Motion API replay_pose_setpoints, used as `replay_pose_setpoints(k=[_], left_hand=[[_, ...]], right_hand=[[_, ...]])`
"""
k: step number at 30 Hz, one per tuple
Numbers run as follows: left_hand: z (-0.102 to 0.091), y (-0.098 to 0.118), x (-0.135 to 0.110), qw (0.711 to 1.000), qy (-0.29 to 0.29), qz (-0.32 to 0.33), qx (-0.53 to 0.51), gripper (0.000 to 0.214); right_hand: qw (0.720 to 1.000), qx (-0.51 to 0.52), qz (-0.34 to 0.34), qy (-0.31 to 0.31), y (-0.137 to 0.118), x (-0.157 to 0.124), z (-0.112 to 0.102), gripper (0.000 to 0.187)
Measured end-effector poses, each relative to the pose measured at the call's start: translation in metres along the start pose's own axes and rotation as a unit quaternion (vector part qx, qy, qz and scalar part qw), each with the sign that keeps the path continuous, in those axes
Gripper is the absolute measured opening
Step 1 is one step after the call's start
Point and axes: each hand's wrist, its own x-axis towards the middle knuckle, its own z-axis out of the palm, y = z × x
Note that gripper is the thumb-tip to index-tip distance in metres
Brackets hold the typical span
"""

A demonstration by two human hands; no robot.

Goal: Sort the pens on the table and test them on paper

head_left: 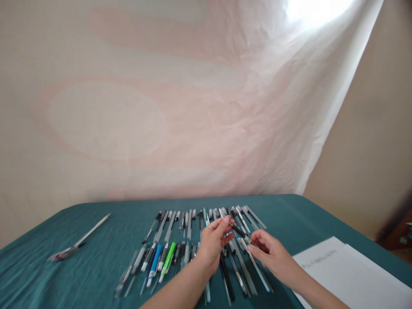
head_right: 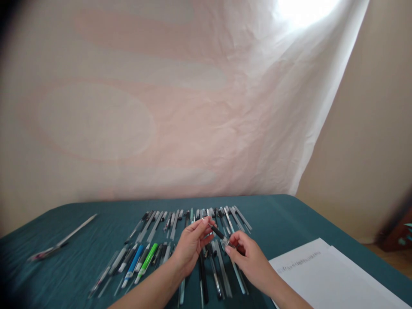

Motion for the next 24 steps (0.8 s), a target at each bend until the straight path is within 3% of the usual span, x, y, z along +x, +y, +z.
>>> replay_pose_setpoints(k=[9,16,24], left_hand=[[-0.005,0.006,0.008,0.999,0.02,0.015,-0.044,0.031],[0.0,0.007,0.003,0.996,0.013,-0.023,-0.084,0.024],[0.009,-0.016,-0.01,0.995,0.006,-0.068,-0.077,0.029]], right_hand=[[0.999,0.03,0.017,-0.01,0.005,0.001,0.001,0.02],[1.0,0.029,-0.001,0.011,-0.001,0.001,0.0,0.018],[0.999,0.003,0.006,0.044,-0.007,-0.003,-0.001,0.027]])
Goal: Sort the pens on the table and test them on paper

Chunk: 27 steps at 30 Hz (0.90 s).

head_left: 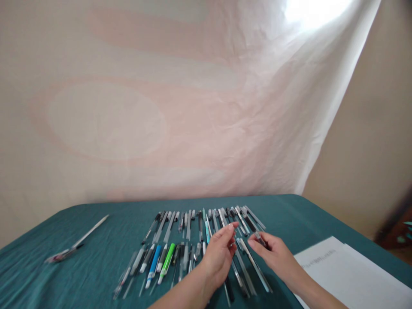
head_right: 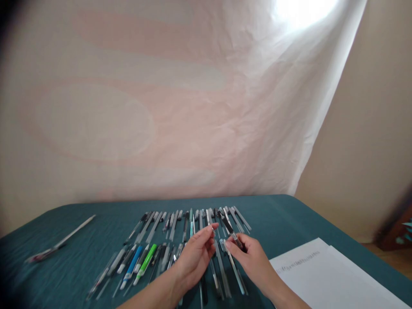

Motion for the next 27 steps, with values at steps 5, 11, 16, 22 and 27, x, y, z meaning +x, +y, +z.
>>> replay_pose_setpoints(k=[5,11,16,22,27], left_hand=[[0.009,-0.015,-0.014,0.997,-0.064,-0.006,0.036,0.031],[0.003,-0.019,-0.009,0.996,-0.049,-0.009,0.077,0.034],[0.002,-0.019,-0.01,0.994,-0.062,-0.01,0.087,0.034],[0.006,-0.019,-0.013,0.993,-0.073,0.0,0.092,0.032],[0.001,-0.014,-0.005,0.996,0.012,0.026,0.082,0.034]], right_hand=[[1.0,0.027,-0.009,-0.01,0.0,-0.003,0.006,0.028],[1.0,0.022,-0.02,0.009,-0.005,-0.004,0.01,0.027],[0.999,0.046,-0.014,0.01,-0.006,-0.004,0.01,0.022],[0.999,0.032,-0.022,0.003,-0.007,-0.006,0.009,0.02],[0.999,-0.035,0.004,0.019,0.006,0.003,0.002,0.019]])
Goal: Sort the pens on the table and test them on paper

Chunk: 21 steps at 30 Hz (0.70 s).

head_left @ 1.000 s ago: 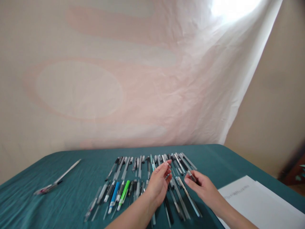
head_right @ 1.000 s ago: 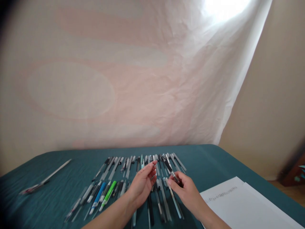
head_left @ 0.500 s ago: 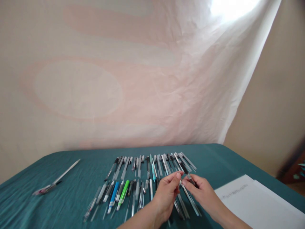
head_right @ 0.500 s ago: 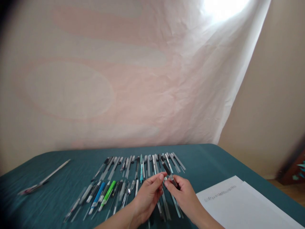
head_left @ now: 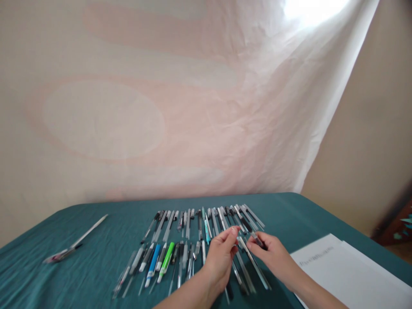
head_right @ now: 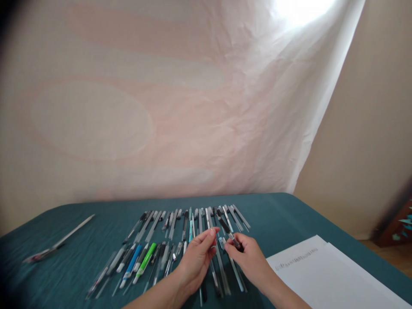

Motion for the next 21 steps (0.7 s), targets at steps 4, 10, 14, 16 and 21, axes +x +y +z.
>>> replay_pose_setpoints(k=[4,10,14,16,21], left_hand=[[-0.003,0.001,0.004,1.0,0.007,-0.001,0.012,0.037],[-0.004,-0.001,0.002,0.995,-0.003,0.007,0.103,0.037],[-0.004,-0.003,0.003,0.993,0.006,0.017,0.118,0.033],[-0.004,-0.004,0.003,0.993,0.008,0.021,0.116,0.031],[-0.004,-0.005,0.004,0.993,0.002,0.021,0.116,0.03]], right_hand=[[0.996,-0.085,0.016,0.032,0.025,0.015,-0.01,0.022],[0.975,-0.219,0.004,0.038,0.051,0.026,-0.016,0.027],[0.97,-0.241,0.007,0.041,0.057,0.027,-0.015,0.027],[0.967,-0.252,0.008,0.044,0.059,0.027,-0.014,0.028],[0.962,-0.27,0.006,0.049,0.057,0.024,-0.011,0.028]])
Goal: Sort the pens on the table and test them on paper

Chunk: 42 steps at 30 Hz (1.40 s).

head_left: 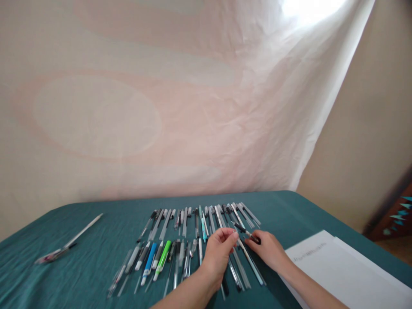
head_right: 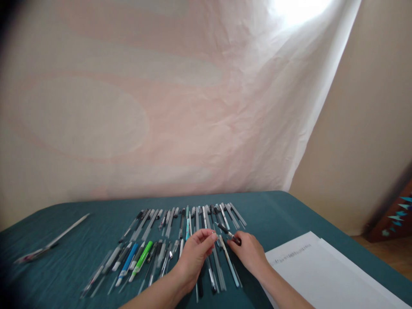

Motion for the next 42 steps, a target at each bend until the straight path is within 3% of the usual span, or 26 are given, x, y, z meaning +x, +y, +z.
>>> replay_pose_setpoints(k=[5,24,32,38,42], left_hand=[[-0.001,0.0,0.0,1.0,-0.009,-0.008,0.005,0.032],[0.0,0.0,-0.002,1.0,-0.016,0.002,0.002,0.031],[0.001,0.001,-0.003,0.997,-0.027,0.057,0.047,0.029],[0.002,-0.005,-0.002,0.984,-0.011,0.093,0.154,0.021],[0.002,-0.009,-0.001,0.983,-0.016,0.105,0.147,0.016]], right_hand=[[1.0,0.002,-0.013,0.003,-0.004,-0.002,-0.002,0.035],[0.997,0.067,-0.03,0.015,-0.01,-0.002,-0.007,0.035],[0.969,0.245,-0.036,-0.015,-0.041,-0.015,-0.023,0.032],[0.968,0.243,-0.041,-0.039,-0.058,-0.025,-0.025,0.029],[0.973,0.222,-0.041,-0.036,-0.06,-0.026,-0.026,0.03]])
